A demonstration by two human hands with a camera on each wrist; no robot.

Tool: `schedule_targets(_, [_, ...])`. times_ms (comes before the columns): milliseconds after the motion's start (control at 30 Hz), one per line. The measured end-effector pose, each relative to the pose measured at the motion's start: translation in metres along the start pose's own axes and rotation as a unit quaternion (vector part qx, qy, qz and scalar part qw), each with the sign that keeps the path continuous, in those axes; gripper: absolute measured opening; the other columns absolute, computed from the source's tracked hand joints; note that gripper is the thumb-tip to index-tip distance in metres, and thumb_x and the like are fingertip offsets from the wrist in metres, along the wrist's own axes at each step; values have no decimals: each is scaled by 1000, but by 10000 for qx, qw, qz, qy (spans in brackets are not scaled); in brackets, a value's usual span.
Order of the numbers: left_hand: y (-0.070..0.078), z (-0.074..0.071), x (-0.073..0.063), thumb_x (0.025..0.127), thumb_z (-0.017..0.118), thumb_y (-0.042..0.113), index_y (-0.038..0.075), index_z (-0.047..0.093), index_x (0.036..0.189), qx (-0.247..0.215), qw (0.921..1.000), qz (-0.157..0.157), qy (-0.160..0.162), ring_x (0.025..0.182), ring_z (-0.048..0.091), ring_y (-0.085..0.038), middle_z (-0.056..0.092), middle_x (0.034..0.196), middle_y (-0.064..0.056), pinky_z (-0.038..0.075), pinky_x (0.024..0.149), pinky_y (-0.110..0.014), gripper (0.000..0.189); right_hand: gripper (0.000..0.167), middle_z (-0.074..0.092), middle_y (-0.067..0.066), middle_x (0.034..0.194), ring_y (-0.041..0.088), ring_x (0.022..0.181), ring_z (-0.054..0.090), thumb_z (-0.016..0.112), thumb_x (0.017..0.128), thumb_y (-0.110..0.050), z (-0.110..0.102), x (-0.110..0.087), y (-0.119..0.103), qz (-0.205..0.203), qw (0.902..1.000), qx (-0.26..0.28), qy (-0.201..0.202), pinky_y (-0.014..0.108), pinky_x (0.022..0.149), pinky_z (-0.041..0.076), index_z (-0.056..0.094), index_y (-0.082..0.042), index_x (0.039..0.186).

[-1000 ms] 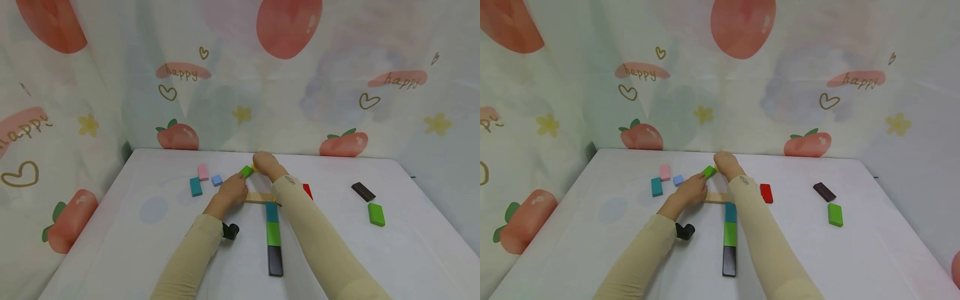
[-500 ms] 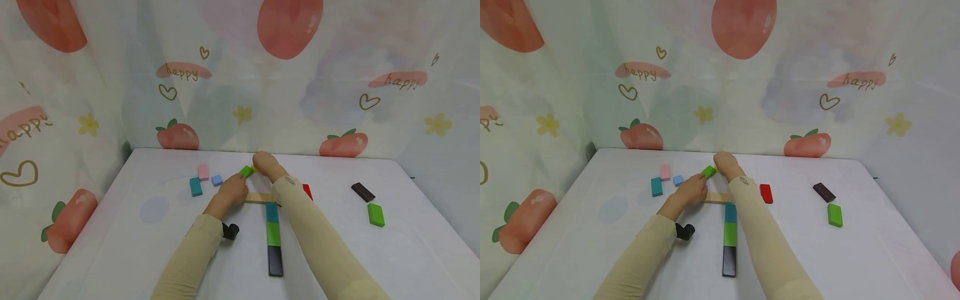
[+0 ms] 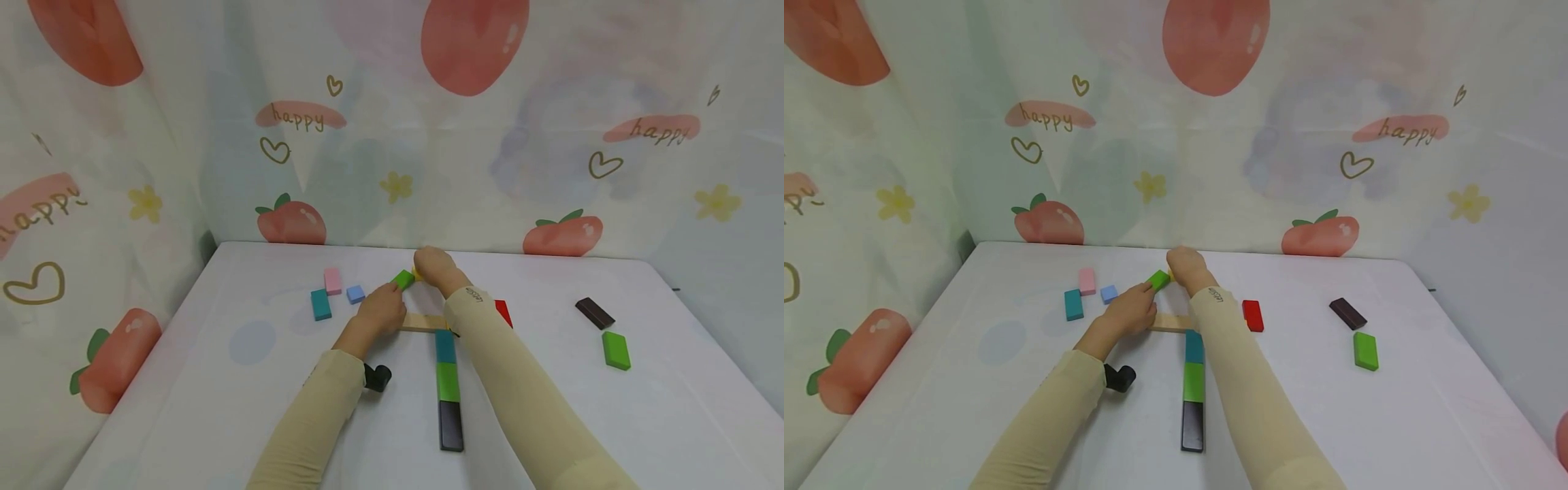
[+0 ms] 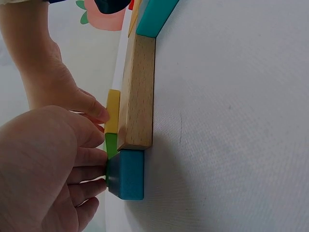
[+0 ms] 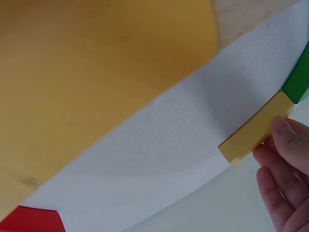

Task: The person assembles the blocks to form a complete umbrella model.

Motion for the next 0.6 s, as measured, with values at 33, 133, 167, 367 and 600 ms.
schedule_targets(33, [0,0,0,96,41,19,-4,55,120,-10,10000,-5,0,112,49,-22,49,126,-10,40,95,-33,35,9,62,10,87,18,77,56,55,90,-2,0,0,0,1,10000,7,5,32,71,49,63,0,91])
schedule_targets(133, [-1,2,1,96,41,19,-3,54,122,-25,10000,-22,11,114,48,-22,48,128,-10,39,96,-33,36,8,61,10,87,19,79,56,55,90,-2,0,0,0,9,10000,48,14,32,73,48,63,0,92])
schedule_targets(167, [-2,2,2,96,41,19,-3,54,122,-21,10000,-24,11,115,47,-22,48,129,-10,39,96,-33,36,8,61,10,88,19,79,56,55,90,-2,1,0,1,9,10000,61,19,32,73,48,63,0,92])
schedule_targets(367, [-3,4,4,96,41,19,-3,54,121,35,10000,-8,44,112,49,-22,49,126,-10,39,96,-33,36,9,61,10,88,20,82,56,55,89,-2,2,0,0,-44,9999,78,100,33,76,48,63,0,93])
schedule_targets(600, [-3,4,5,96,41,20,-1,57,118,-2,9999,-133,-14,110,50,-21,51,123,-8,42,93,-34,34,12,61,11,89,20,79,53,53,91,-4,2,1,2,104,9997,230,-16,34,75,47,64,1,95])
Point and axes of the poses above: each hand's wrist, its own x-axis towards the middle knuckle, its own z-axis out of the palm, y = z × x, the point moved 5 cm from there along x, towards the middle knuckle
